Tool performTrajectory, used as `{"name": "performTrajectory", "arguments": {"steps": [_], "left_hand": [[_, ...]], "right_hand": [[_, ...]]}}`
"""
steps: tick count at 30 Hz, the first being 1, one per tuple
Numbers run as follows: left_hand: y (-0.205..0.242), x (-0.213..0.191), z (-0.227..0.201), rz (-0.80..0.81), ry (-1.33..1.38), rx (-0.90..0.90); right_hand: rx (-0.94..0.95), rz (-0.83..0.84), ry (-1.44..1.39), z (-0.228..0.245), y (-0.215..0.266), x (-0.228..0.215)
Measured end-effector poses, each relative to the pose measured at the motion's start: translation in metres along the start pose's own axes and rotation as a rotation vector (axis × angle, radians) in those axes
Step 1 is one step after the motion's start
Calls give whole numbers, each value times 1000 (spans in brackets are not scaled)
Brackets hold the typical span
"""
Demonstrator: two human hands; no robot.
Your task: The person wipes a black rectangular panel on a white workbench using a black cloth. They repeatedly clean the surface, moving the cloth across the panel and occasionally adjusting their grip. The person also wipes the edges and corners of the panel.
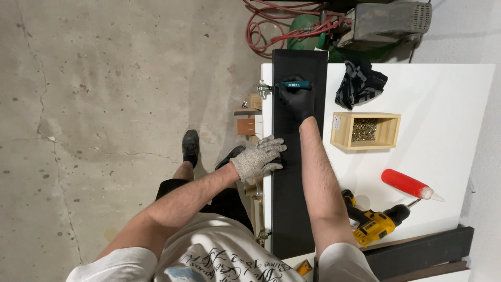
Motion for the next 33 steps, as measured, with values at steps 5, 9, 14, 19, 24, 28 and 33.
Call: {"name": "performTrajectory", "arguments": {"steps": [5,9,14,19,24,28,33], "left_hand": [[2,0,-1,3,-32,18],[2,-2,0,-8,-15,8],[4,-1,0,-15,3,19],[-3,-8,-5,3,2,23],[-5,-8,-5,25,-14,16],[-3,-5,-1,18,-6,13],[2,0,1,15,-20,16]], "right_hand": [[37,11,-77,12,17,0],[12,-7,-41,13,29,-1],[-40,6,-7,1,31,-4],[-9,32,-72,8,44,-8],[7,36,-95,9,53,-8],[-30,-21,-28,-1,59,-9],[-72,12,-18,1,70,-13]]}}
Point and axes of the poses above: each hand's wrist, its own y-axis away from the middle knuckle, its own x-axis out of the palm, z = x × y, the point moved 8 cm from there along -y, towards the middle knuckle, and after that the axes turned 14 degrees about x, right-handed, at the moved point
